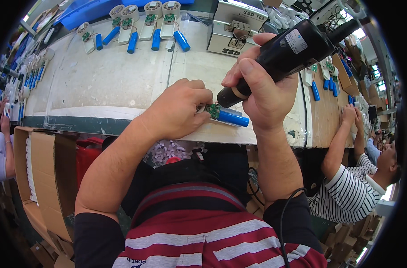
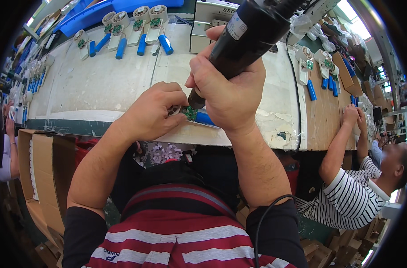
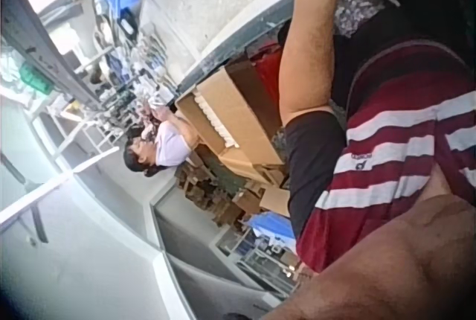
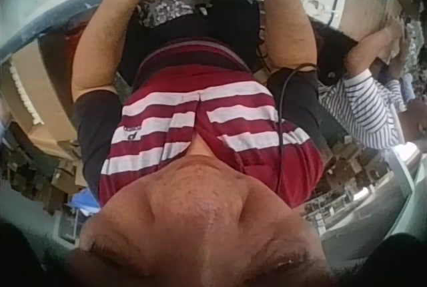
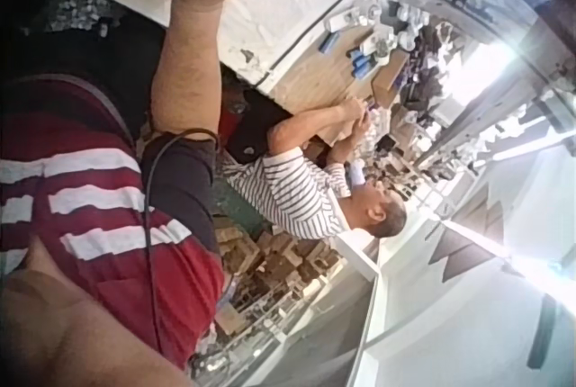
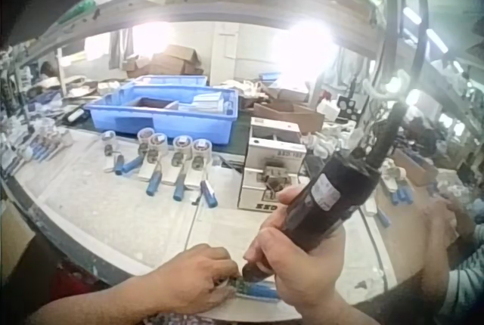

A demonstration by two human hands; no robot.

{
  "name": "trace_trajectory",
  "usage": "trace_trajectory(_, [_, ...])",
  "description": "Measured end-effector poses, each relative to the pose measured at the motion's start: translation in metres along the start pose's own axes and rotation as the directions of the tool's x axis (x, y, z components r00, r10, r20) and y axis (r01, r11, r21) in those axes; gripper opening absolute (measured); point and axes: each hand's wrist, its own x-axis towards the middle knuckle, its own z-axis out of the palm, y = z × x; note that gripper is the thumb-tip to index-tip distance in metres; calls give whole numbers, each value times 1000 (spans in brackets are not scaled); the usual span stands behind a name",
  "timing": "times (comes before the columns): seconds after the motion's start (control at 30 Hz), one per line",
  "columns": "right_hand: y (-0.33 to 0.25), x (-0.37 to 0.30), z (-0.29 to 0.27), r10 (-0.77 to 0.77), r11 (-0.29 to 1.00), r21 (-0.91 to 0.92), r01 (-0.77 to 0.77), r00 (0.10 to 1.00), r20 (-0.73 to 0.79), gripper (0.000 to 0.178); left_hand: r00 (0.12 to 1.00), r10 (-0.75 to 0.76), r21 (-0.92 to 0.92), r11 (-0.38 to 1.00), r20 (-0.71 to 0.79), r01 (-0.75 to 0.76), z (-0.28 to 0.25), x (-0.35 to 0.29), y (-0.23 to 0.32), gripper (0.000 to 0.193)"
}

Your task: Assemble small electronic components by inserting a PCB and battery into a plastic casing and securing them with an electric screwdriver.

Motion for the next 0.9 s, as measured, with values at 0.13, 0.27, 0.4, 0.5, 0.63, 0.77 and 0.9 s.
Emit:
trace_trajectory(0.13, [-3, -3, 9, 49, 999, -19, -50, 998, -31, 44, 1000, -4, 8, 1000, -2, 4, 0, -1, -1, 23])
trace_trajectory(0.27, [-3, -6, 9, 35, 999, -23, -35, 999, -12, 42, 1000, 1, 7, 1000, 2, -1, 0, 0, 0, 23])
trace_trajectory(0.4, [-8, -2, 11, 38, 997, -68, -39, 999, -14, 46, 1000, 1, 8, 1000, -13, -1, 1, -1, 0, 22])
trace_trajectory(0.5, [-14, 19, -5, -56, 998, -34, 56, 998, -4, 51, 1000, 14, 25, 1000, -23, -13, 0, -3, 1, 22])
trace_trajectory(0.63, [-35, 71, -22, -230, 973, -45, 226, 958, -171, 48, 999, -10, 25, 1000, -31, 11, 1, -6, 3, 22])
trace_trajectory(0.77, [-30, 103, -43, -141, 970, -214, 112, 982, -124, 48, 999, 9, 24, 1000, -33, -9, 1, -6, 3, 26])
trace_trajectory(0.9, [0, 126, -49, -269, 942, -229, 246, 960, -77, 40, 998, -33, -10, 999, -55, 33, 1, -6, 6, 36])
